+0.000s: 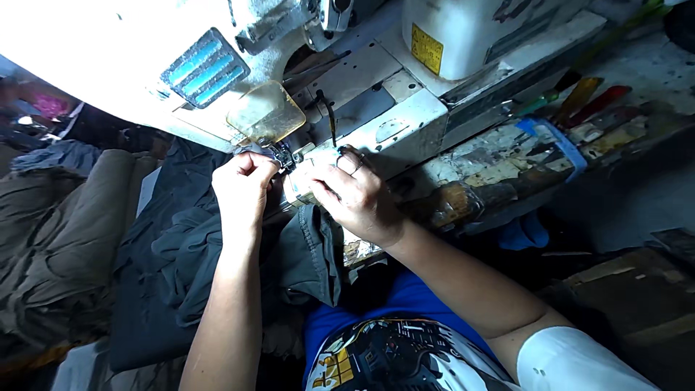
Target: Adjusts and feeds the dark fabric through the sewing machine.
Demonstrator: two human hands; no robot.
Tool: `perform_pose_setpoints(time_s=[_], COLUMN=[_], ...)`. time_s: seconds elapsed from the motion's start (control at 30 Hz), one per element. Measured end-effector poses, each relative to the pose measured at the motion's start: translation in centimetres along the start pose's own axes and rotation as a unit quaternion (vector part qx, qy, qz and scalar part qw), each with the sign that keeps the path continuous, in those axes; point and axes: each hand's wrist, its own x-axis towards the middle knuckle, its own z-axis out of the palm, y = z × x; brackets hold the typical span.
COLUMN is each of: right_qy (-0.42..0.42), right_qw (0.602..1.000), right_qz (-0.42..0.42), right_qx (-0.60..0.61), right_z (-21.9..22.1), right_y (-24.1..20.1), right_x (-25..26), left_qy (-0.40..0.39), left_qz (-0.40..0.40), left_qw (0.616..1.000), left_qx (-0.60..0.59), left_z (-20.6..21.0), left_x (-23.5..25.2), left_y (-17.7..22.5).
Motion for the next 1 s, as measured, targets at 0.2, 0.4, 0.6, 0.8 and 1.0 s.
perform_pose_setpoints(time_s=[0.2, 0.4, 0.6, 0.8, 1.0], right_qy=[0.005, 0.001, 0.006, 0.010, 0.008], right_qw=[1.000, 1.000, 1.000, 1.000, 1.000], right_qz=[-0.003, -0.004, 0.000, -0.002, -0.002], right_qx=[0.006, 0.005, 0.003, 0.008, 0.009], right_z=[0.01, -0.06, 0.18, 0.18, 0.14], right_y=[0.04, 0.08, 0.14, 0.17, 0.14], right_x=[0.03, 0.03, -0.11, -0.02, 0.03], left_qy=[0.002, 0.002, 0.007, 0.010, 0.004], left_qz=[-0.008, -0.001, 0.002, -0.001, 0.003], left_qw=[1.000, 1.000, 1.000, 1.000, 1.000], left_qx=[-0.002, -0.011, 0.004, 0.006, -0.006], left_z=[0.10, 0.03, 0.11, 0.23, 0.06], left_x=[-0.12, -0.20, -0.20, -0.12, -0.11], left_y=[0.33, 0.14, 0.15, 0.20, 0.04])
